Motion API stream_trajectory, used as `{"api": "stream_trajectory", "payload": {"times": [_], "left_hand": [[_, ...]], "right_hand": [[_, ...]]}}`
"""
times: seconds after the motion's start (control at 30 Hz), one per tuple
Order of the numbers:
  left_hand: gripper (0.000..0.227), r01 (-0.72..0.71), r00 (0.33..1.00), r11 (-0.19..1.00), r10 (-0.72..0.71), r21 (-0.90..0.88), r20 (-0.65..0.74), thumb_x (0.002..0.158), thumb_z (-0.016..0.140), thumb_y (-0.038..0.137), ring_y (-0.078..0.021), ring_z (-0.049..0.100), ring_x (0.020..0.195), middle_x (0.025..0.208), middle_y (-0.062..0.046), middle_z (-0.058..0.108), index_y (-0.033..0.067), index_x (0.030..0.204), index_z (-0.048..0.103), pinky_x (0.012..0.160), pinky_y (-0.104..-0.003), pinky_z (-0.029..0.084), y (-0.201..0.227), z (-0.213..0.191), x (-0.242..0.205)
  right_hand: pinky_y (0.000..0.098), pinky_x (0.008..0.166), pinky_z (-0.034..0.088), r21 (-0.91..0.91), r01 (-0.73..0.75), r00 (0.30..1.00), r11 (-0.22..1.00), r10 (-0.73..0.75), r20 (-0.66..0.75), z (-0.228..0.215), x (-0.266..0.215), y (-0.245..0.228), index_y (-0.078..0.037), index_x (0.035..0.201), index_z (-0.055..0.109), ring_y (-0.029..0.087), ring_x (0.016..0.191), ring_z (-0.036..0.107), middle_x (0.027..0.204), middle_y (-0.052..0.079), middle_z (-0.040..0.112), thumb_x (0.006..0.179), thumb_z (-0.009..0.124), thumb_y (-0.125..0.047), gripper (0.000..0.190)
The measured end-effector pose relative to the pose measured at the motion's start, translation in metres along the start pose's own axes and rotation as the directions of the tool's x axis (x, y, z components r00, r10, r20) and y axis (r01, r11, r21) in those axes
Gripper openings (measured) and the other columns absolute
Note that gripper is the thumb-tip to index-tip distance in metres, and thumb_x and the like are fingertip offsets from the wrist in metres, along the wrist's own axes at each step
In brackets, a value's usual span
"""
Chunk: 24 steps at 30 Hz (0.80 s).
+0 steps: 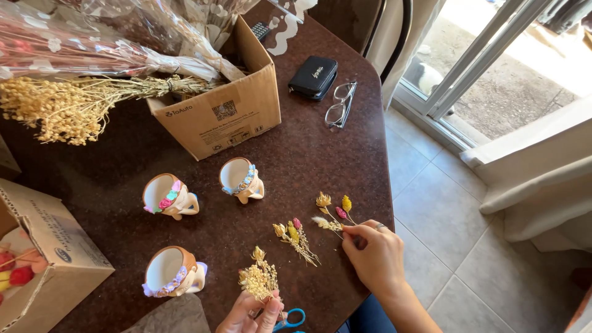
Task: Trimming dried flower stems with scissors and arranging them into small decorative pots on a table.
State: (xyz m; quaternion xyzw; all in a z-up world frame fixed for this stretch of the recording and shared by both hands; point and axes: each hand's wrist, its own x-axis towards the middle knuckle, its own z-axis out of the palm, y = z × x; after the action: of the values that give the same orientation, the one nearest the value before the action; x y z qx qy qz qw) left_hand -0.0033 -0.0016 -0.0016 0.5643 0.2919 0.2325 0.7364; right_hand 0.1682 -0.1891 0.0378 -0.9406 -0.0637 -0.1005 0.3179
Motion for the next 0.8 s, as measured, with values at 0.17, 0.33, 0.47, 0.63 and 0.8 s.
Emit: {"api": "stream_trajectory", "payload": {"times": [0.17, 0.33, 0.47, 0.63, 0.8], "left_hand": [[0.011, -0.022, 0.998, 0.999, 0.020, 0.035, 0.057, 0.075, 0.086, 0.010, -0.0224, 0.076, 0.053, 0.085, -0.013, 0.082, 0.0002, 0.073, 0.080, 0.051, -0.031, 0.069, -0.011, -0.008, 0.001], [0.008, -0.073, 0.994, 0.997, 0.070, 0.025, 0.087, 0.076, 0.085, 0.009, -0.0196, 0.073, 0.053, 0.084, -0.011, 0.080, 0.0019, 0.079, 0.084, 0.051, -0.028, 0.069, -0.006, -0.006, -0.002], [0.009, -0.040, 0.996, 0.998, 0.036, 0.045, 0.081, 0.077, 0.084, 0.010, -0.0231, 0.072, 0.045, 0.082, -0.009, 0.080, 0.0012, 0.077, 0.083, 0.048, -0.029, 0.065, -0.012, -0.007, -0.002], [0.008, -0.044, 0.996, 0.999, 0.043, 0.018, 0.076, 0.077, 0.084, 0.007, -0.0225, 0.072, 0.049, 0.084, -0.013, 0.082, -0.0006, 0.076, 0.082, 0.048, -0.028, 0.066, -0.009, -0.007, -0.003], [0.010, -0.018, 0.996, 0.999, 0.014, 0.037, 0.088, 0.075, 0.085, 0.010, -0.0204, 0.073, 0.052, 0.083, -0.012, 0.081, -0.0002, 0.076, 0.083, 0.049, -0.028, 0.068, 0.001, -0.004, -0.005]], "right_hand": [[0.0296, 0.066, 0.051, -0.088, -0.007, 1.000, 0.996, 0.009, 0.015, -0.005, 0.001, -0.005, -0.027, 0.077, 0.084, 0.010, 0.064, 0.064, 0.072, -0.013, 0.072, 0.078, 0.080, -0.031, 0.006], [0.0286, 0.060, 0.050, -0.022, 0.148, 0.978, 0.989, -0.150, -0.148, -0.012, -0.004, -0.013, -0.023, 0.083, 0.079, 0.010, 0.061, 0.061, 0.084, -0.008, 0.068, 0.075, 0.087, -0.030, 0.014], [0.0352, 0.073, 0.051, -0.087, 0.206, 0.969, 0.975, -0.216, -0.118, -0.001, -0.003, -0.008, -0.023, 0.087, 0.080, 0.017, 0.080, 0.064, 0.087, -0.006, 0.069, 0.071, 0.091, -0.046, 0.030], [0.0344, 0.074, 0.052, -0.030, 0.326, 0.924, 0.945, -0.325, -0.202, -0.012, -0.004, -0.031, -0.020, 0.099, 0.076, 0.021, 0.084, 0.061, 0.094, 0.000, 0.065, 0.077, 0.087, -0.031, 0.027], [0.0344, 0.075, 0.051, -0.040, 0.405, 0.910, 0.913, -0.407, -0.075, -0.004, -0.006, -0.032, -0.024, 0.089, 0.079, 0.022, 0.082, 0.059, 0.090, -0.004, 0.063, 0.080, 0.085, -0.034, 0.015]]}}
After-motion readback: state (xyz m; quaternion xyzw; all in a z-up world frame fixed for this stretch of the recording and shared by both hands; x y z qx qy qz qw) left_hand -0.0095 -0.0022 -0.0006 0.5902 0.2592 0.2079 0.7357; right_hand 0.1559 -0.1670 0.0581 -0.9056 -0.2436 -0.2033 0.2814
